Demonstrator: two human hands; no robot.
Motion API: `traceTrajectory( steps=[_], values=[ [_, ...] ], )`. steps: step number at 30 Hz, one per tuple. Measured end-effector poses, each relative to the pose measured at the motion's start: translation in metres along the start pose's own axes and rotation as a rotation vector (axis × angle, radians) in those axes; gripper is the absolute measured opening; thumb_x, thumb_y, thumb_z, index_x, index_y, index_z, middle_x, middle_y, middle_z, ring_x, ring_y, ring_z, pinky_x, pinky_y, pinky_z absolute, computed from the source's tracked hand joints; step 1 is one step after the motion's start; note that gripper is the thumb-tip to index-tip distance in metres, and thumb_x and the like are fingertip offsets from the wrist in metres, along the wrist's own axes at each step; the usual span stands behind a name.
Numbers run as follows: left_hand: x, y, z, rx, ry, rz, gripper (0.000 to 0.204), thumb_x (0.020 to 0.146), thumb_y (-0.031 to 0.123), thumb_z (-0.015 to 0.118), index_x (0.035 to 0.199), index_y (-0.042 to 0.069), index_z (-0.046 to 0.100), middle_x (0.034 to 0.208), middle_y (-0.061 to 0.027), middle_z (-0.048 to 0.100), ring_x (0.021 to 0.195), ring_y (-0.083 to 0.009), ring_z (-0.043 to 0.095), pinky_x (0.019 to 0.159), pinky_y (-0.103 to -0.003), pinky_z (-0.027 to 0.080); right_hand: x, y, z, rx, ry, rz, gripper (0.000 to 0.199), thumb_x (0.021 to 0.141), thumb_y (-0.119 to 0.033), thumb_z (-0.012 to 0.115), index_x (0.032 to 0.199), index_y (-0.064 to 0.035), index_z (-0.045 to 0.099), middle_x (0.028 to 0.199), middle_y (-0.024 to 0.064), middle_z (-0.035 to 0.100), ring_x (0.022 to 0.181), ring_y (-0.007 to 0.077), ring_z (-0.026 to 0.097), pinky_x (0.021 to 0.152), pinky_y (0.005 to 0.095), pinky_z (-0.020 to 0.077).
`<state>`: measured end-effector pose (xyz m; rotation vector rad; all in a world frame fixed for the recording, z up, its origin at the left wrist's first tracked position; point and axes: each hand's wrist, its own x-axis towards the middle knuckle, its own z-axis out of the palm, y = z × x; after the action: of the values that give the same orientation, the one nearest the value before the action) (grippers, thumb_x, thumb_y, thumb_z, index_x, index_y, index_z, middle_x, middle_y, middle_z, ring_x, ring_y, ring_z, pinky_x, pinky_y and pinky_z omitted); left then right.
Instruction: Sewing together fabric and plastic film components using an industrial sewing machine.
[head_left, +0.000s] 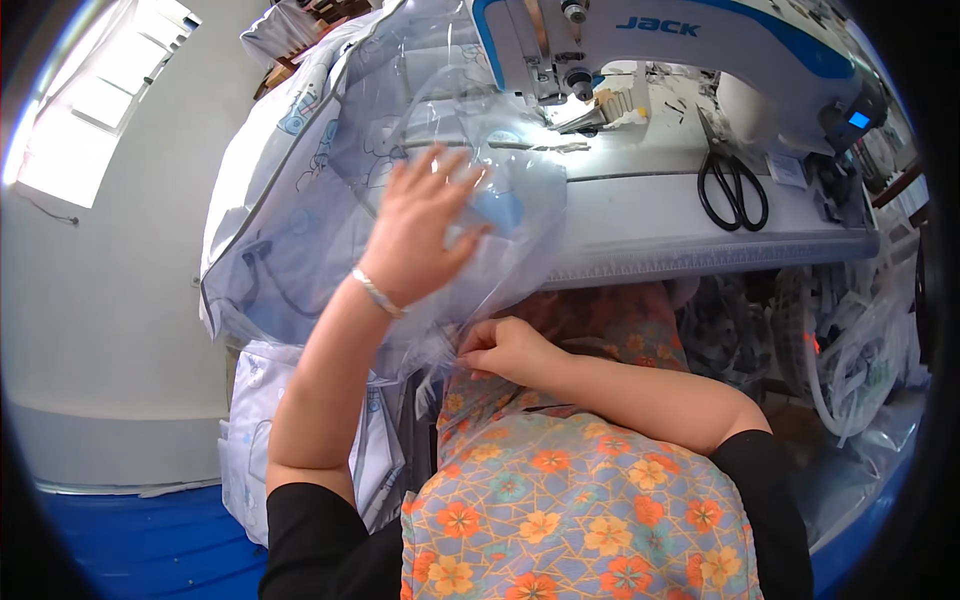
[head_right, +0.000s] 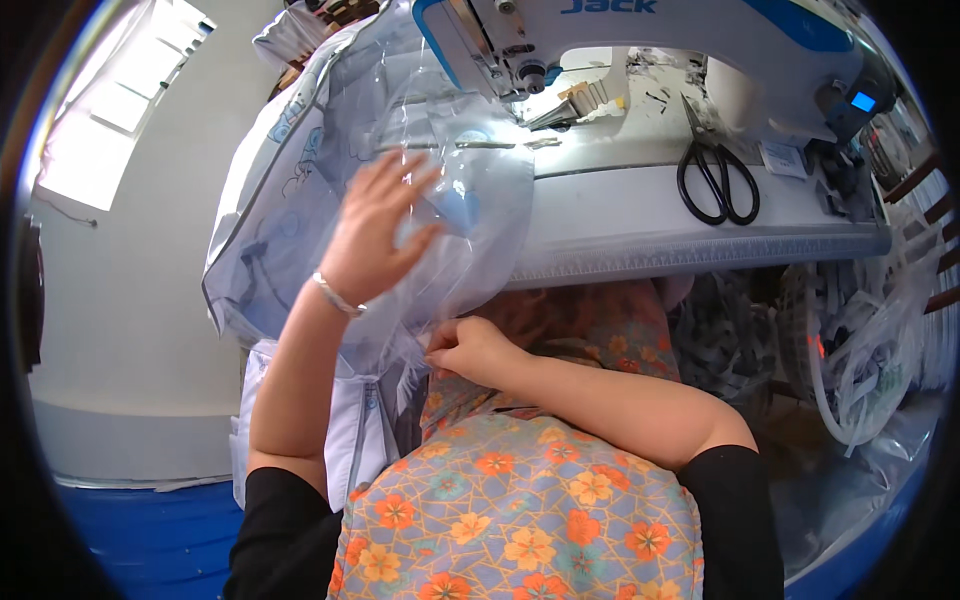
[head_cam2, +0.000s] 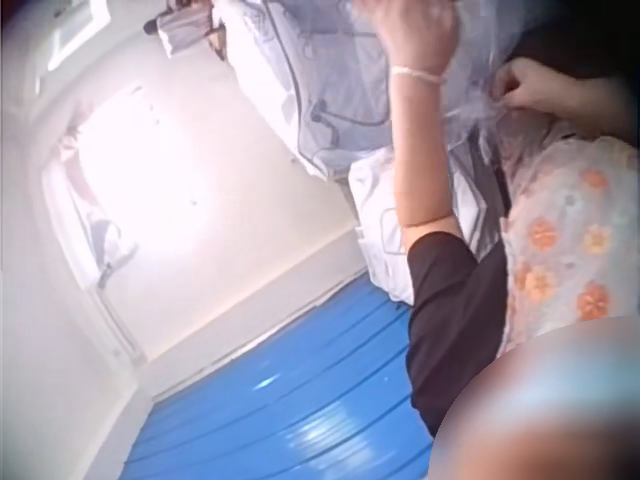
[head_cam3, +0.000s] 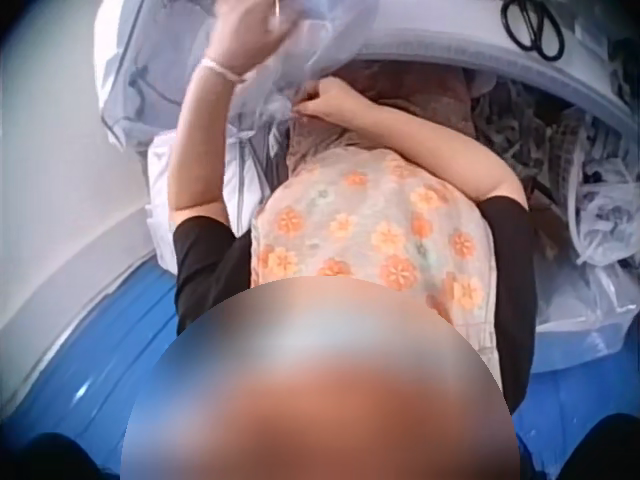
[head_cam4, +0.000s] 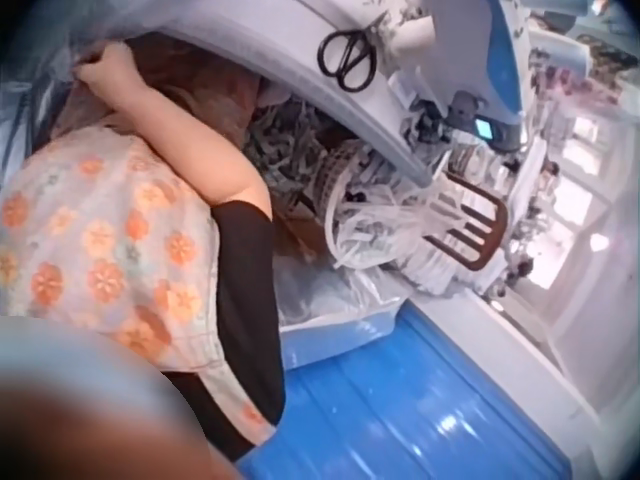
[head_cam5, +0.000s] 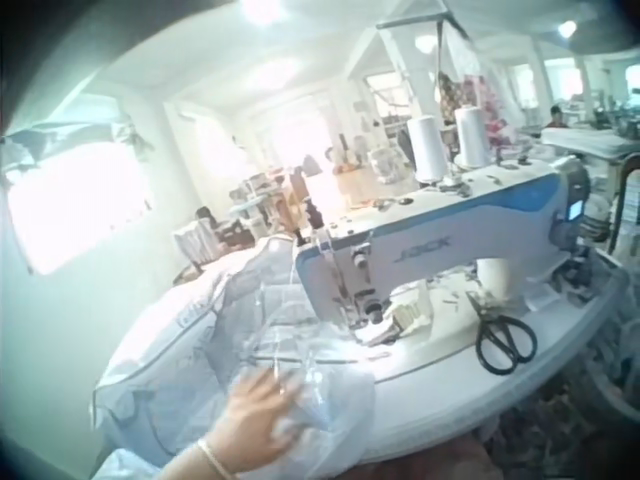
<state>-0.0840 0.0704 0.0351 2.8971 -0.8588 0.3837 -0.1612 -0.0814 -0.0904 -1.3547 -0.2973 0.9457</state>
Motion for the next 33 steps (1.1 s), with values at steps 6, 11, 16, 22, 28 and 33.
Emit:
traceTrajectory(
  steps=[6, 11, 16, 22, 28, 33],
  values=[
    [-0.018, -0.042, 0.065, -0.045, -0.064, -0.101, 0.065, 0.083, 0.015, 0.050, 0.147, 0.014, 0.044, 0.156, -0.0137, 0.038, 0.146, -0.0336, 0.032, 0.117, -0.061, 0.024, -0.064, -0.011, -0.014, -0.034, -0.340, -0.168, 0.012, 0.090, -0.011, 0.068, 0.090, 0.0009, 0.068, 0.079, 0.0067, 0.069, 0.070, 0.0101, 0.064, 0.066, 0.0281, 0.0505],
    [-0.015, -0.060, 0.073, -0.041, -0.058, -0.077, 0.068, 0.082, 0.013, 0.050, 0.149, 0.014, 0.041, 0.158, -0.0133, 0.035, 0.147, -0.0316, 0.031, 0.117, -0.060, 0.024, -0.053, 0.024, -0.054, -0.597, -0.015, -0.143, 0.029, 0.092, -0.022, 0.064, 0.106, 0.0025, 0.070, 0.094, 0.0086, 0.071, 0.095, 0.0192, 0.067, 0.087, 0.0352, 0.0523],
    [-0.013, -0.033, 0.056, 0.084, -0.040, -0.111, 0.060, 0.080, 0.012, 0.054, 0.140, 0.010, 0.052, 0.151, -0.0145, 0.044, 0.144, -0.0322, 0.036, 0.118, -0.058, 0.024, -0.036, -0.024, -0.048, 0.094, 0.307, -0.138, 0.035, 0.093, -0.024, 0.064, 0.114, 0.0034, 0.065, 0.104, 0.0093, 0.070, 0.096, 0.0175, 0.066, 0.089, 0.0347, 0.0511],
    [0.039, 0.064, 0.019, -0.063, -0.108, 0.016, 0.024, 0.082, 0.021, 0.063, 0.099, 0.004, 0.067, 0.105, -0.0140, 0.066, 0.102, -0.0334, 0.064, 0.092, -0.043, 0.050, -0.053, -0.017, -0.007, -0.017, 0.153, -0.349, 0.029, 0.095, -0.018, 0.060, 0.114, 0.0031, 0.065, 0.107, 0.0093, 0.071, 0.100, 0.0178, 0.066, 0.091, 0.0343, 0.0509],
    [0.045, 0.060, 0.027, 0.096, -0.328, -0.028, 0.015, 0.083, 0.017, 0.060, 0.087, 0.003, 0.065, 0.094, -0.0150, 0.064, 0.090, -0.0345, 0.066, 0.080, -0.045, 0.054, -0.041, 0.017, -0.060, 0.446, 0.053, -0.154, 0.029, 0.092, -0.010, 0.061, 0.119, -0.0003, 0.067, 0.114, 0.0083, 0.070, 0.108, 0.0166, 0.063, 0.097, 0.0316, 0.0478],
    [0.052, 0.057, 0.046, -0.313, -0.145, -0.036, 0.018, 0.081, 0.011, 0.057, 0.092, 0.000, 0.067, 0.105, -0.0166, 0.065, 0.094, -0.0386, 0.065, 0.083, -0.048, 0.053, -0.001, 0.020, -0.028, 0.239, 0.064, -0.245, 0.029, 0.098, -0.013, 0.056, 0.121, 0.0029, 0.063, 0.119, 0.0081, 0.067, 0.106, 0.0164, 0.062, 0.097, 0.0334, 0.0484]
  ],
)
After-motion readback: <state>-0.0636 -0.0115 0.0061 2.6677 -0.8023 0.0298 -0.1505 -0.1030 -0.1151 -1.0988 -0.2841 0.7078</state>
